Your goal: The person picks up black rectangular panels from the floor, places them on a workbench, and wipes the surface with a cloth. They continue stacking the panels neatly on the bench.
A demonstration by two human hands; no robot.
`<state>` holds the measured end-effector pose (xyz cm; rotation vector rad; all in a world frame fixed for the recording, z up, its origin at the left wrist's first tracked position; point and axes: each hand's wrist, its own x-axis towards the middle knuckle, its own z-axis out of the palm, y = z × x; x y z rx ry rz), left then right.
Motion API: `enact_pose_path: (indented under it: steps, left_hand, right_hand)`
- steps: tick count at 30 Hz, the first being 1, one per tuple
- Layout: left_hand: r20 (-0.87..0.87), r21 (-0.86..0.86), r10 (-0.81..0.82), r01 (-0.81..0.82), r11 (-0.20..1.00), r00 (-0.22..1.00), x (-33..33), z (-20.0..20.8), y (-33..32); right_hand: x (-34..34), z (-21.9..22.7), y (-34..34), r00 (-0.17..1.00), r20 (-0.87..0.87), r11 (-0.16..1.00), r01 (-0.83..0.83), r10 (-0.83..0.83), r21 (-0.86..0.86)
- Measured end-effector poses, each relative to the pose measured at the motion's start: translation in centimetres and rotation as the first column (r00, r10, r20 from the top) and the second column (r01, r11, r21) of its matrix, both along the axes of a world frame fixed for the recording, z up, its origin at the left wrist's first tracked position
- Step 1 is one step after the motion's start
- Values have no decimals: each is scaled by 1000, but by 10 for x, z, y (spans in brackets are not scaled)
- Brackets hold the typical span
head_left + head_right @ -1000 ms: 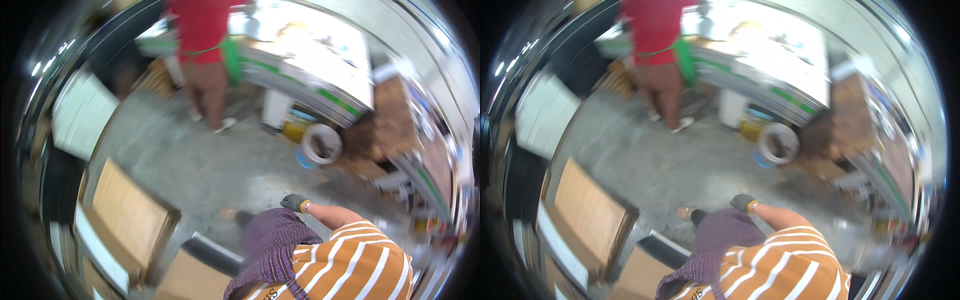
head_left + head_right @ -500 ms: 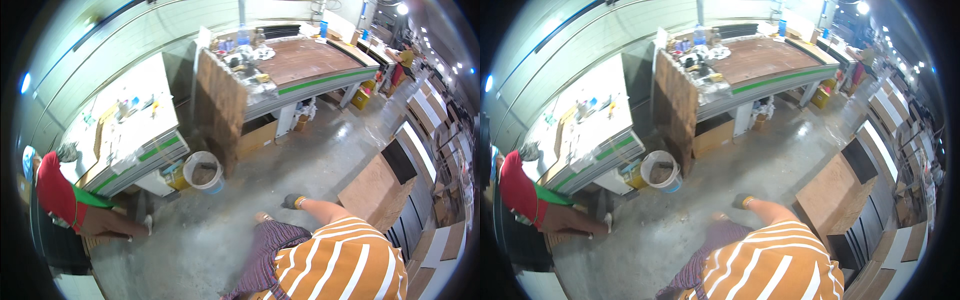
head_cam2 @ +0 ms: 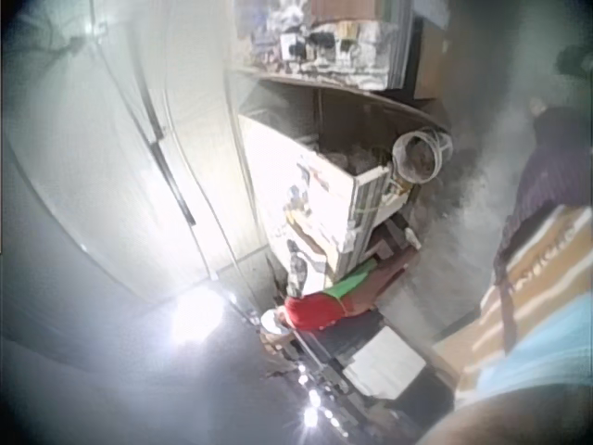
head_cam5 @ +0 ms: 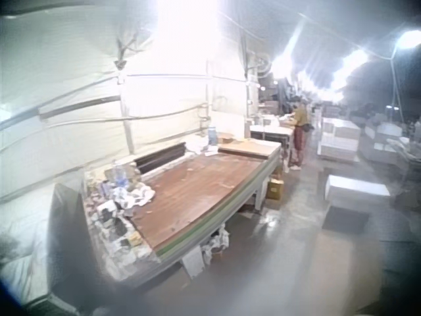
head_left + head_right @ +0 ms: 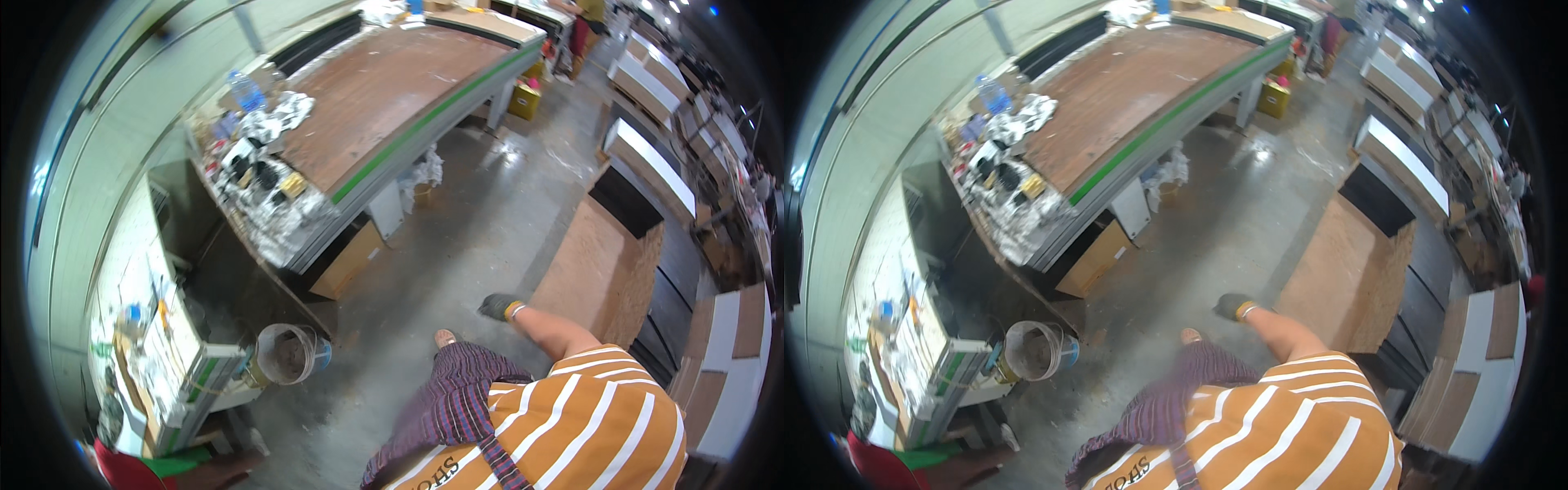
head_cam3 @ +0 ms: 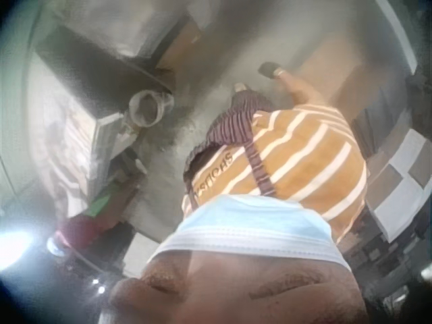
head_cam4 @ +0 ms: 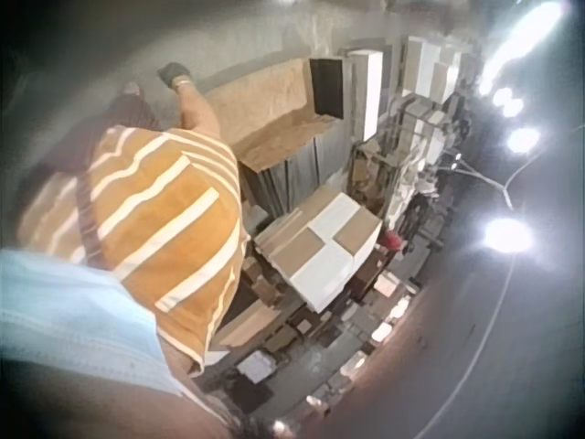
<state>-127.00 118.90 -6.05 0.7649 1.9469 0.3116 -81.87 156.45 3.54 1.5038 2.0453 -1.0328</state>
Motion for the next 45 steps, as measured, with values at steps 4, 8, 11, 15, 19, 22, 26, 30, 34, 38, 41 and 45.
enact_pose_path:
  steps: [4,8,11,15,19,22,26,30,34,38,41,45]
  left_hand:
    - [-32,160,-8,13,987,999,-2,56,113]
    - [4,549,-105,86,832,994,15,139,301]
    - [54,619,-211,133,774,976,45,190,428]
    - [46,662,-361,242,709,932,77,229,554]
    - [423,671,-409,24,741,808,81,241,655]
    - [126,765,-412,176,620,903,70,247,732]
    - [252,766,-419,85,638,872,89,251,819]
    - [322,764,-417,27,645,850,148,240,872]
    - [388,743,-464,27,668,797,215,224,908]
    - [433,694,-343,-66,717,834,262,218,938]
    - [381,702,-252,-100,705,890,266,217,953]
    - [-106,773,-140,170,611,984,224,219,965]
  right_hand:
    - [97,17,19,833,222,860,471,-507,197]
    - [137,4,34,947,211,969,222,-241,108]
    - [123,-20,41,991,36,978,123,-131,165]
    - [91,-24,31,956,-173,960,259,-238,111]
    - [73,-2,15,969,-58,964,243,-238,104]
    - [69,12,-9,931,46,931,359,-362,64]
    - [65,23,-50,876,98,877,454,-472,158]
    - [61,5,-66,733,68,733,662,-677,160]
    - [91,-36,-16,784,148,797,600,-603,72]
    - [176,-29,71,828,50,829,553,-558,83]
    - [260,-16,154,934,120,942,334,-337,44]
    - [370,-22,255,841,-207,789,540,-500,294]
